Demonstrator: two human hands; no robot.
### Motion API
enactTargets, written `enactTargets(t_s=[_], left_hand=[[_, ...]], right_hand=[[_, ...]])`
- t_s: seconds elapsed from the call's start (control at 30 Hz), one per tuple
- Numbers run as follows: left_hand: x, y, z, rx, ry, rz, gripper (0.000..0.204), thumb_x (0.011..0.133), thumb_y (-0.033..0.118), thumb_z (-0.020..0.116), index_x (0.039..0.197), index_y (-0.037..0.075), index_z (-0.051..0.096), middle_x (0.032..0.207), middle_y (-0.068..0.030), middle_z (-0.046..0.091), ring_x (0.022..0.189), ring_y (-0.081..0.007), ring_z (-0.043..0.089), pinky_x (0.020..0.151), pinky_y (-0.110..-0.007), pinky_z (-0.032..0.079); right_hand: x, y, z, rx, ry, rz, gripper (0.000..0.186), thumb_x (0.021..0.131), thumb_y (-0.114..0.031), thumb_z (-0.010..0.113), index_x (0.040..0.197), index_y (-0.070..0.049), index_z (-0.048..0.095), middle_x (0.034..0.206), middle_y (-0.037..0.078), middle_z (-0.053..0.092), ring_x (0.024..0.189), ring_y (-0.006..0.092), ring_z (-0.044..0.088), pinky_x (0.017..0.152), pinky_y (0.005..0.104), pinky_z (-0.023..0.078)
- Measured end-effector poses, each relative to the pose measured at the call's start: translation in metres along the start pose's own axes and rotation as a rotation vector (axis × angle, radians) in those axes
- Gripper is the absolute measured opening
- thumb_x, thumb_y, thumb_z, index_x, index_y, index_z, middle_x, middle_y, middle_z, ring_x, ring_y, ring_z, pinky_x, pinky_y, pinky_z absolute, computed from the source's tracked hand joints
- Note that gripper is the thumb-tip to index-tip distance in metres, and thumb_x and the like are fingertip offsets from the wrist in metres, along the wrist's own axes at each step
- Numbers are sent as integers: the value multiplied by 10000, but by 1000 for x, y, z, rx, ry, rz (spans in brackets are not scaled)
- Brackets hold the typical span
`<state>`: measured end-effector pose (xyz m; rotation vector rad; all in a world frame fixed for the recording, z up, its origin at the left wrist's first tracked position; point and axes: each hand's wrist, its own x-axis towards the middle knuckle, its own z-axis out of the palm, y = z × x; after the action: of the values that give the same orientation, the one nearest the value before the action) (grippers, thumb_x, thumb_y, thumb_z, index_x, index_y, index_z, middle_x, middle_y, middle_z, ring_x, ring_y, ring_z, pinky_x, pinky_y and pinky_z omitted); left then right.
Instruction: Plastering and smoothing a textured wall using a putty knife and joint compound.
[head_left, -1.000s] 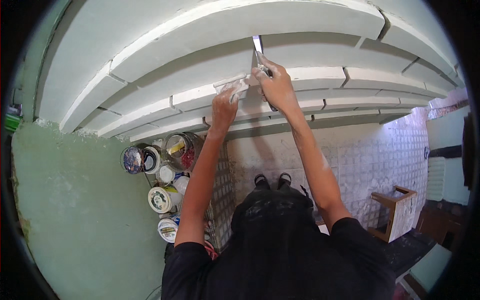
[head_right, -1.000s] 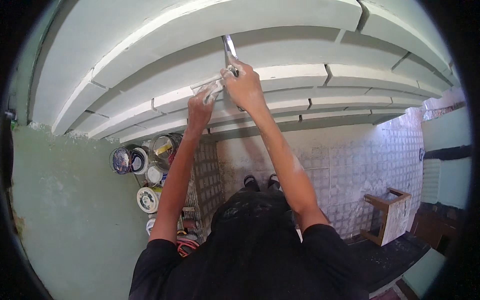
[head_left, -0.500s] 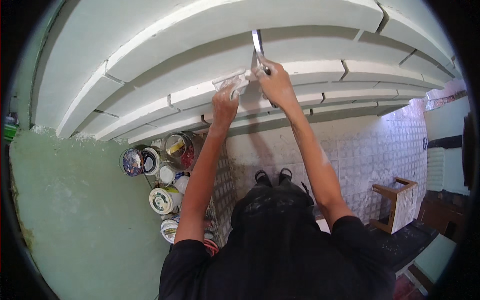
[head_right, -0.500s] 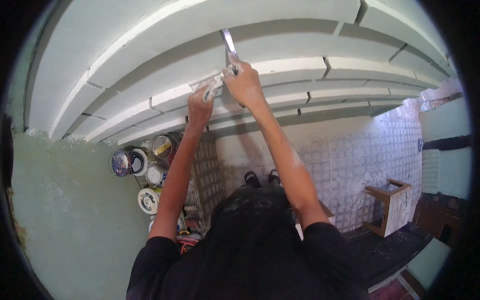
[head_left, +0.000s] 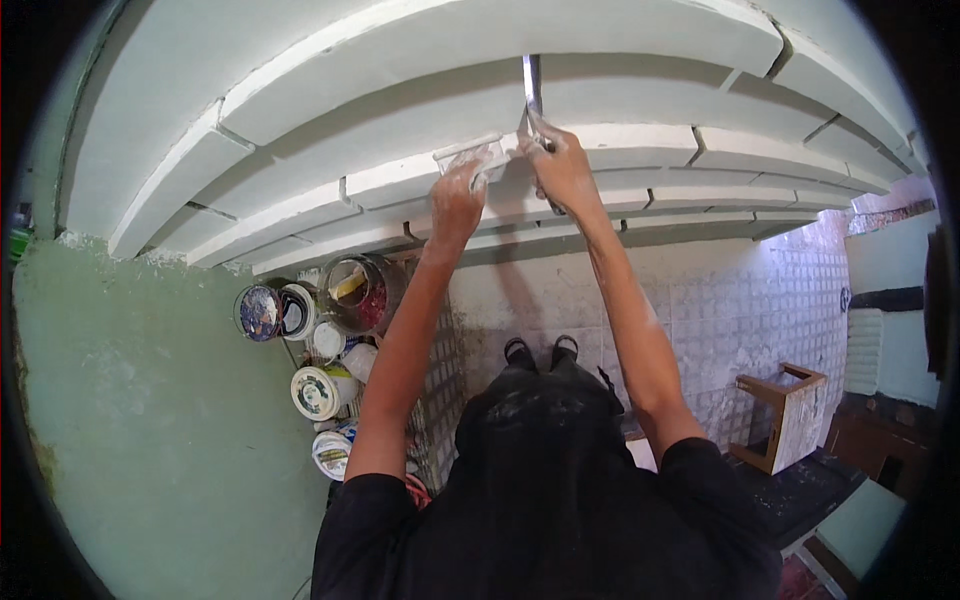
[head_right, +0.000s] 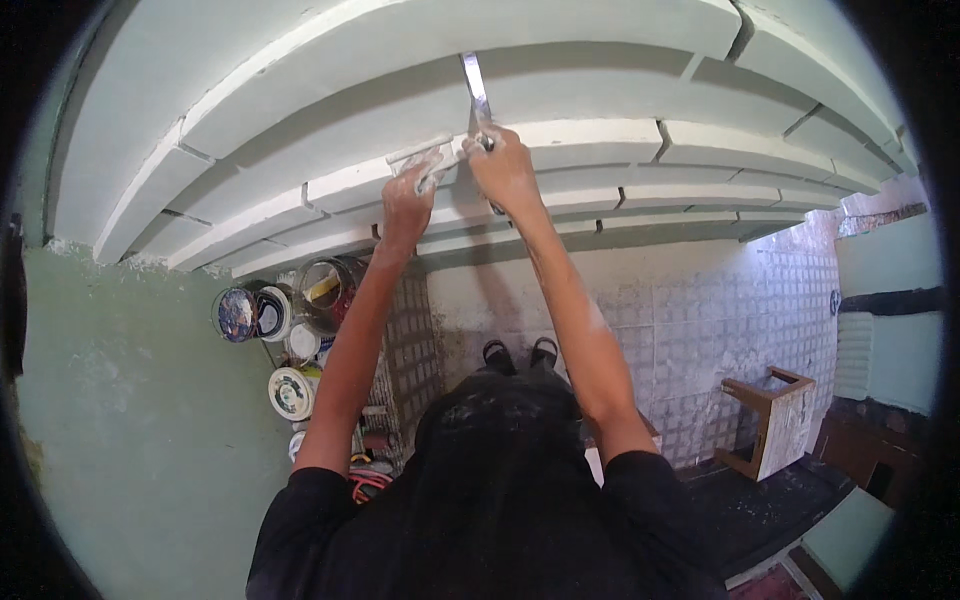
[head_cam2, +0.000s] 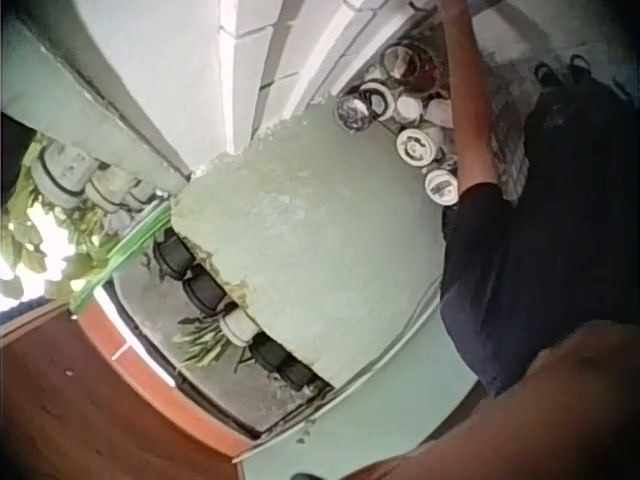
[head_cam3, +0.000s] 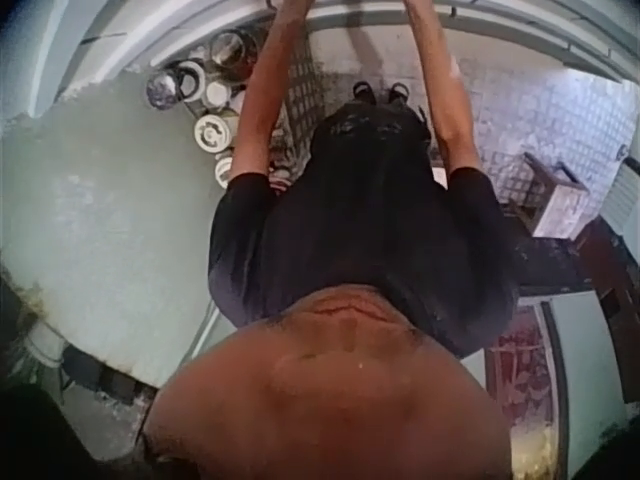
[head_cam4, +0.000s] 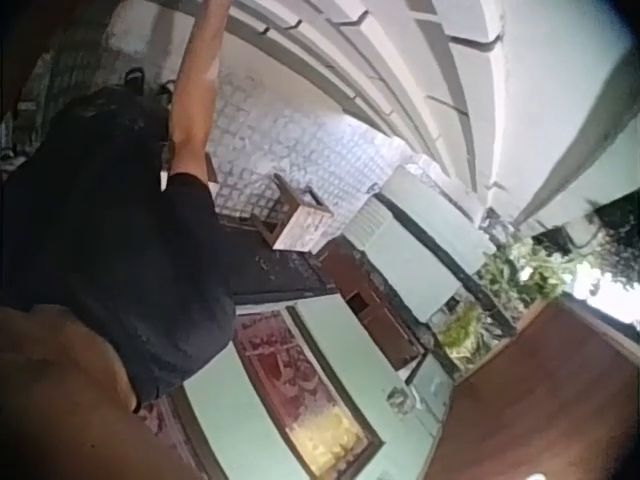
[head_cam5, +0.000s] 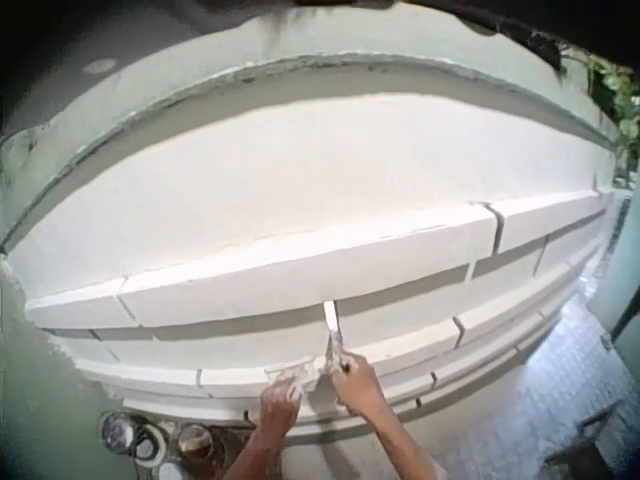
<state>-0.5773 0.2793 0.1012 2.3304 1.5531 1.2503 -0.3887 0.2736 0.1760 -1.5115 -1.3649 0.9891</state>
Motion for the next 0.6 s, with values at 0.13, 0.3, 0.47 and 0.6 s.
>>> enactTargets(t_s=[0.13, 0.3, 0.47, 0.6], left_hand=[[1, -1, -1, 17, 32, 52, 277, 823, 143, 666, 1078, 37, 651, 1051, -187, 670, 1021, -375, 618, 889, -459, 488], [0, -2, 2, 54, 38, 21, 285, 812, 122, 671, 1083, 36, 654, 1047, -187, 673, 1014, -374, 622, 890, -456, 490], [0, -6, 4, 50, 36, 55, 312, 809, 114, 677, 1111, 40, 645, 1054, -184, 673, 1021, -371, 622, 898, -454, 485], [-1, 4, 3, 11, 28, 10, 313, 811, 115, 679, 1112, 37, 649, 1067, -186, 673, 1052, -365, 618, 923, -443, 481]], right_hand=[[-7, 3, 2, 71, -72, 28, 411, 864, -262, 614, 1173, 9, 623, 1035, 274, 652, 954, 396, 644, 834, 404, 498], [3, 2, 6, 40, -9, 18, 451, 872, -307, 615, 1186, 17, 615, 1061, 265, 655, 1023, 376, 629, 893, 379, 473], [1, 1, -4, 65, -64, -47, 478, 876, -287, 620, 1258, -2, 585, 909, 230, 676, 877, 258, 665, 794, 361, 496], [4, -31, -7, 401, -109, 150, 503, 926, -122, 552, 1415, -56, 456, 569, 8, 454, 455, 101, 468, 404, 278, 382]])
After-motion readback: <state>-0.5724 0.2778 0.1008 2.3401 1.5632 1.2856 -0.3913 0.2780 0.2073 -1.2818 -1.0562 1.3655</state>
